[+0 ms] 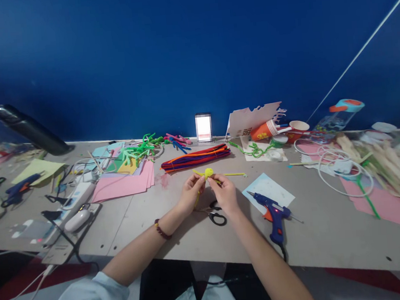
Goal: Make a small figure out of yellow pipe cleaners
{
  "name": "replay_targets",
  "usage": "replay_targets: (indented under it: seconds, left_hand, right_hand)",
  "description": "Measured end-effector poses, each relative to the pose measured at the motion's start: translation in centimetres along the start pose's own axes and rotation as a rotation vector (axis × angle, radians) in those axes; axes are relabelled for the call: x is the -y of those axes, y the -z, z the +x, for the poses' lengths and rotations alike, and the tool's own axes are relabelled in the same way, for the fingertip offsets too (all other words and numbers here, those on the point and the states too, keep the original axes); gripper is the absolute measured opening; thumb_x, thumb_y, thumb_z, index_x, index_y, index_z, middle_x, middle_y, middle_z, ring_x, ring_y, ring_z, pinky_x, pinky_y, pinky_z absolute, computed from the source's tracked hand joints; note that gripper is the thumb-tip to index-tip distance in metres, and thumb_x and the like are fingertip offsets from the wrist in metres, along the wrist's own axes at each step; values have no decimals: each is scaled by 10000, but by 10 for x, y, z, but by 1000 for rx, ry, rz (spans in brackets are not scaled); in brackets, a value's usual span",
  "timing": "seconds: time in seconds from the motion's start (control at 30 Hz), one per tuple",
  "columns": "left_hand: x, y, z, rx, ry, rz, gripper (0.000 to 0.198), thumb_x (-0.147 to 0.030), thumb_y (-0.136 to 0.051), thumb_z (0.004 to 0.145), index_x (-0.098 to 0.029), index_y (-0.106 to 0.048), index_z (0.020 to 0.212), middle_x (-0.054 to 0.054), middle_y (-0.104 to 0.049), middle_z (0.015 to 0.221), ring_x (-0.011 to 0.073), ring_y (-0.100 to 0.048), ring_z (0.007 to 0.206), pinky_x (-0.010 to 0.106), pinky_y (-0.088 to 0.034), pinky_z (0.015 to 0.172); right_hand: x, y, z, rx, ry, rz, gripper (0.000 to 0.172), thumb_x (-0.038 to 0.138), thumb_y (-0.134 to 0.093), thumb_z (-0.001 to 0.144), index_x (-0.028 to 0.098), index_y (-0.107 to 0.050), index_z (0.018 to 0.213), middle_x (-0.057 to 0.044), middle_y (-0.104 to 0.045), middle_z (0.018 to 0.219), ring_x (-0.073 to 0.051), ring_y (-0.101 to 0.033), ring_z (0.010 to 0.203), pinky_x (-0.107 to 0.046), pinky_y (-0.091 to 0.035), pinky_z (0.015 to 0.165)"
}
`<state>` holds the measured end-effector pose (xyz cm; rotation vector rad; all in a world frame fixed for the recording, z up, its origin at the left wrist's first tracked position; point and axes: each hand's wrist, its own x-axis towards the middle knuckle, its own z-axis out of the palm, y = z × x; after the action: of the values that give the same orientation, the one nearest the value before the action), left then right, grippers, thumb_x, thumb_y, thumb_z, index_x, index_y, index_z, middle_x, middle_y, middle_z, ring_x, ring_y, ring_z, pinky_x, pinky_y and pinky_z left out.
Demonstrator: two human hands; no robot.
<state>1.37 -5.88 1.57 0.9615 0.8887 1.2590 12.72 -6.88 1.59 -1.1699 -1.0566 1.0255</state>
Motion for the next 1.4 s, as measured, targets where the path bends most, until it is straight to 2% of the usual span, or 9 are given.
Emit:
replay_targets:
  seconds: [0.23, 0.47, 0.63, 0.8, 0.97, 1.07, 1.13, 1.3, 1.4]
  left_hand:
    - [-2, 1, 1, 24, 18, -12, 376, -478, -695, 684, -166, -486, 704, -68, -440, 523, 44, -345, 458, 196, -264, 462]
    - [-6, 3, 6, -17, 44, -184, 372, -431, -740, 653, -159, -506, 753, -55, -529, 583, 39, -432, 460, 182, -348, 473]
    - [-6, 9, 13, -117, 105, -329, 394, -362, -797, 597, -146, -531, 791, -29, -587, 641, 46, -509, 510, 180, -413, 524]
    - [-7, 11, 14, -126, 143, -389, 346, -304, -799, 610, -134, -555, 786, -20, -598, 655, 50, -538, 549, 180, -430, 555]
    - [-2, 11, 13, -96, 197, -390, 356, -315, -814, 585, -138, -581, 788, -20, -605, 664, 73, -560, 571, 207, -427, 565]
    - [3, 10, 11, -39, 213, -376, 360, -338, -817, 575, -141, -599, 782, -6, -632, 702, 95, -585, 612, 235, -443, 620]
    - [4, 9, 9, 3, 214, -361, 351, -345, -813, 582, -137, -612, 781, 7, -645, 721, 101, -592, 637, 244, -445, 658]
    - [0, 4, 5, 41, 165, -311, 344, -329, -816, 578, -131, -628, 787, 19, -657, 749, 103, -580, 656, 252, -434, 681]
    - [-1, 4, 5, 7, 91, -256, 328, -296, -808, 587, -137, -622, 806, -11, -637, 707, 62, -521, 575, 213, -389, 593]
  right_hand:
    - [2, 2, 0, 20, 71, -76, 218, 384, -627, 728, 180, -677, 787, -37, -636, 822, -158, -570, 721, -277, -463, 634]
    - [1, 2, 3, 58, -52, 61, 328, 383, -650, 709, 191, -658, 975, -49, -644, 899, -173, -605, 759, -289, -505, 609]
    - [0, 6, 7, -55, -110, 191, 436, 273, -673, 644, 212, -589, 1067, -3, -600, 877, -153, -613, 747, -264, -506, 583]
    - [2, 8, 8, -95, -176, 255, 425, 217, -683, 600, 215, -590, 1014, 6, -610, 865, -145, -620, 740, -249, -502, 575]
    - [-3, 1, 6, 28, -229, 228, 359, 322, -749, 606, 194, -633, 921, -15, -659, 823, -167, -635, 757, -278, -518, 613]
    - [-7, -4, 3, 95, -195, 209, 346, 375, -758, 623, 187, -661, 896, -42, -695, 885, -184, -645, 833, -304, -524, 699]
    - [-8, -6, 1, 94, -168, 209, 340, 380, -761, 629, 191, -671, 898, -43, -708, 904, -181, -648, 850, -317, -517, 758]
    - [-4, -4, -1, 62, -137, 211, 307, 403, -753, 639, 191, -687, 852, -31, -714, 834, -168, -645, 776, -307, -508, 730]
    - [-2, -2, -1, 61, -170, 211, 293, 418, -763, 623, 191, -695, 796, -16, -704, 766, -151, -631, 700, -292, -501, 697]
